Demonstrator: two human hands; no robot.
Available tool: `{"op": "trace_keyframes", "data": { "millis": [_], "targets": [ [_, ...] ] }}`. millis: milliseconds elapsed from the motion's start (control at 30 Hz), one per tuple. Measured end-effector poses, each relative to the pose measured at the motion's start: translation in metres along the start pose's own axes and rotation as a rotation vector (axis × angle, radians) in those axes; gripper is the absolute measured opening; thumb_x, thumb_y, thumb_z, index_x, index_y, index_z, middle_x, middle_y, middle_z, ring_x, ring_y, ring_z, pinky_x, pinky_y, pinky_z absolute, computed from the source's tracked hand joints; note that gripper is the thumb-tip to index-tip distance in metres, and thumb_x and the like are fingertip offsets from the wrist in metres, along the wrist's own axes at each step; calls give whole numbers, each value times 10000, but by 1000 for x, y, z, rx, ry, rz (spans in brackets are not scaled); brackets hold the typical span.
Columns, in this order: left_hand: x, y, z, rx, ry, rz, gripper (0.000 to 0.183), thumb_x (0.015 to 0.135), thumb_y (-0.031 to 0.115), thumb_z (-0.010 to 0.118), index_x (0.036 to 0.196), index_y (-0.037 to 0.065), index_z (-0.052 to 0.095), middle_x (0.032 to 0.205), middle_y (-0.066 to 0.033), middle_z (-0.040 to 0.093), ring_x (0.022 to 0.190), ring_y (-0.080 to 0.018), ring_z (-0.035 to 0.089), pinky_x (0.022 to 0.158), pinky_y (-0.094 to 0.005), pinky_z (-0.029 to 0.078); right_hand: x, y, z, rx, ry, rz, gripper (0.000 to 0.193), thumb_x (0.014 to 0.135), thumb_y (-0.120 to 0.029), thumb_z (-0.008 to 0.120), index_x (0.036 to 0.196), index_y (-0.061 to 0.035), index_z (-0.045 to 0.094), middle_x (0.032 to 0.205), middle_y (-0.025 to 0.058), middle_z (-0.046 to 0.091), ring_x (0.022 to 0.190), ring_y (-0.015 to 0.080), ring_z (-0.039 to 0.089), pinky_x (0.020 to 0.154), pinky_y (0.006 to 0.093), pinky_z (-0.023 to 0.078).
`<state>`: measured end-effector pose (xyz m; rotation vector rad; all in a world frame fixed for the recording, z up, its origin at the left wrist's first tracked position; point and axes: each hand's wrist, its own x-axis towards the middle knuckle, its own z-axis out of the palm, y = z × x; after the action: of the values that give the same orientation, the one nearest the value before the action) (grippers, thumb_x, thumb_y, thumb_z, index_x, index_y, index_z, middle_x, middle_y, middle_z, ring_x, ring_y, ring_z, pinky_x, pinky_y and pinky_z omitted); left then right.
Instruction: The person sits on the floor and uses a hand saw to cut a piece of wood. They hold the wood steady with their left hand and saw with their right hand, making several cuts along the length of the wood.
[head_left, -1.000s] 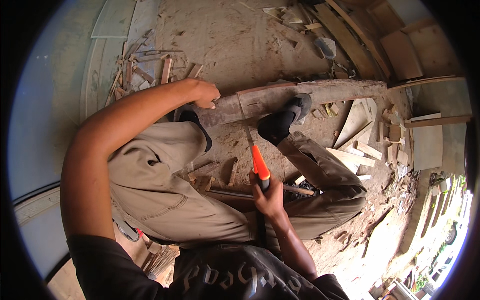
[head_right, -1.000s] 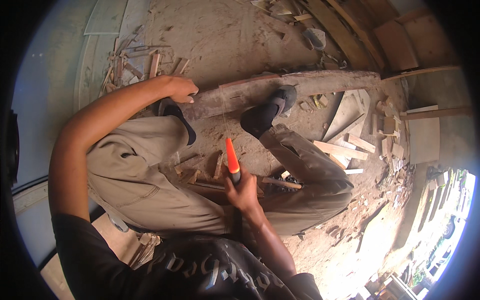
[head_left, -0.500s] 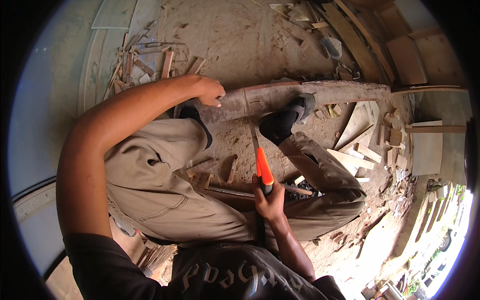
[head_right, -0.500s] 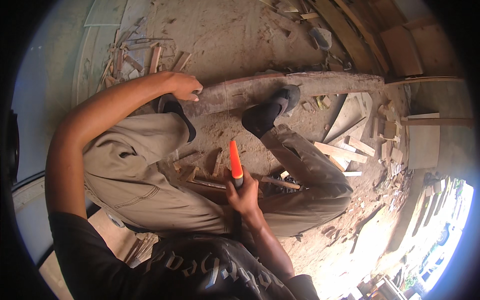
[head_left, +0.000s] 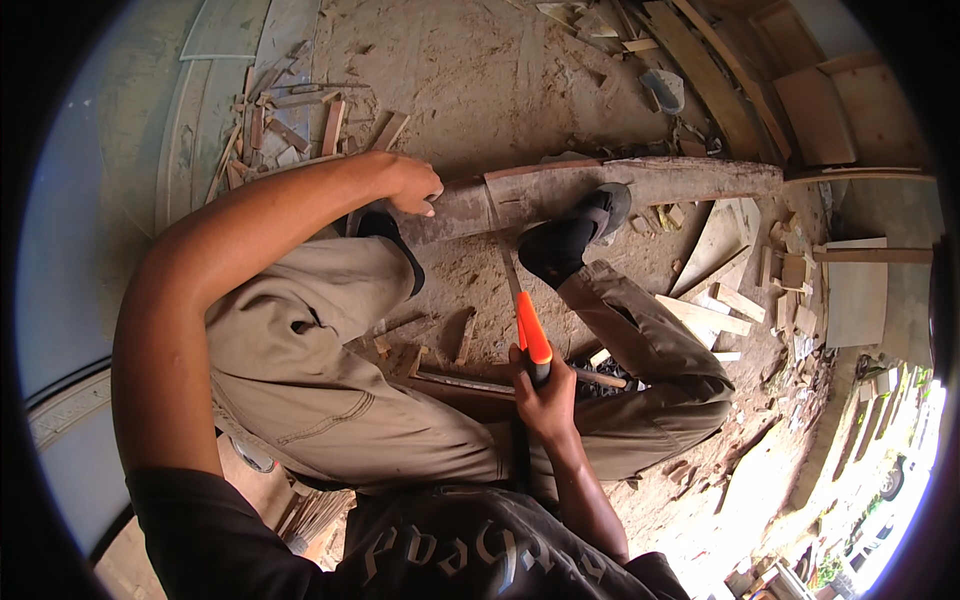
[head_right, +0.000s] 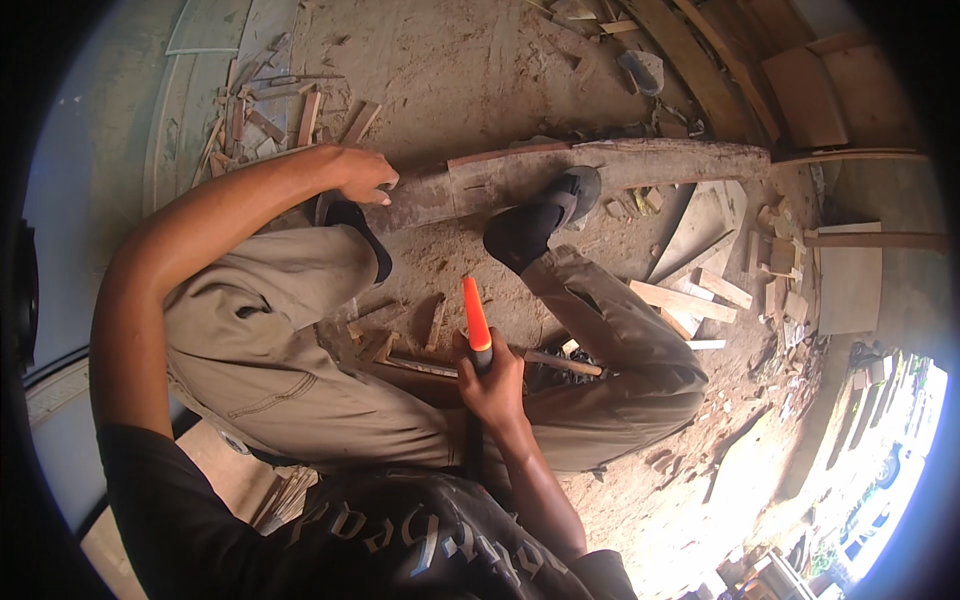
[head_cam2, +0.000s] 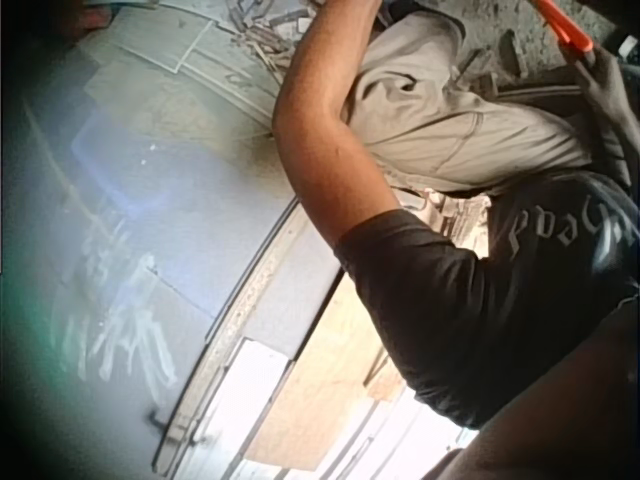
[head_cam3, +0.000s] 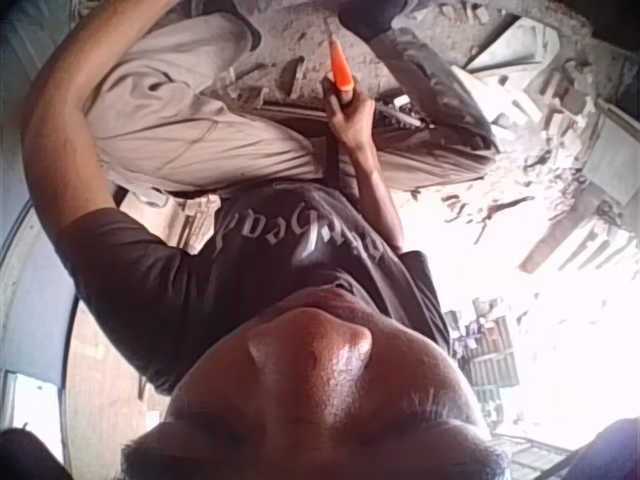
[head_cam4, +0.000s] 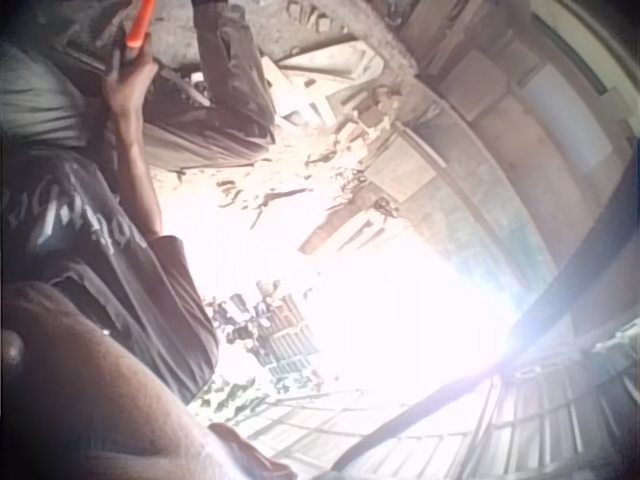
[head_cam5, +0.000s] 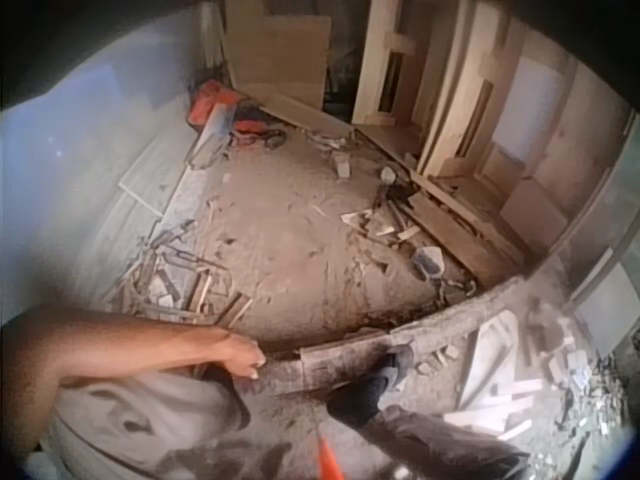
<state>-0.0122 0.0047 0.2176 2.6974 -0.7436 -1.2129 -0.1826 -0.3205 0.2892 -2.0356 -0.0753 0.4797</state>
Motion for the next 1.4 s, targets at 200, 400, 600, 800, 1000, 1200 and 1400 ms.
{"op": "trace_keyframes", "data": {
  "millis": [200,400,600,800,1000,1200,1400],
  "targets": [
    [2,0,0,1,9,21,381,870,341,621,1055,8,609,984,-222,639,982,-395,597,828,-464,472,32,13,13,115,-103,98,273,877,-220,664,784,9,548,572,31,503,561,57,422,493,288,369],
    [1,0,7,-11,24,35,373,866,339,618,1045,11,611,987,-219,640,993,-388,595,840,-469,468,18,9,-4,270,-229,389,347,893,-274,658,682,-16,561,584,-66,449,572,38,370,484,258,297],
    [1,-2,9,0,2,56,360,859,330,619,1035,16,617,986,-210,647,986,-385,600,838,-471,470,61,24,19,85,-138,325,333,853,-227,637,634,10,553,526,-11,478,529,50,409,463,292,338],
    [18,1,-23,67,32,42,322,846,301,634,1006,22,623,962,-204,649,961,-381,611,809,-463,481,93,30,33,49,-66,171,333,794,-204,600,598,49,505,484,81,442,499,109,427,464,358,371],
    [23,17,-19,-6,56,118,327,853,313,628,1009,26,622,961,-210,649,955,-374,616,795,-475,482,12,34,11,4,-127,67,244,756,-180,625,672,42,568,535,161,512,526,204,522,537,393,440],
    [18,21,-8,102,-63,109,334,849,327,631,1005,32,623,947,-193,657,948,-388,613,797,-472,480,117,42,45,80,-146,127,309,770,-229,628,678,61,575,544,154,540,516,174,521,513,400,422],
    [15,-10,3,-83,-5,34,346,852,333,635,1010,25,627,941,-207,659,928,-383,620,785,-463,480,15,37,-5,73,-194,157,255,772,-205,636,774,47,597,605,150,580,612,133,569,604,370,473]
  ]
}}
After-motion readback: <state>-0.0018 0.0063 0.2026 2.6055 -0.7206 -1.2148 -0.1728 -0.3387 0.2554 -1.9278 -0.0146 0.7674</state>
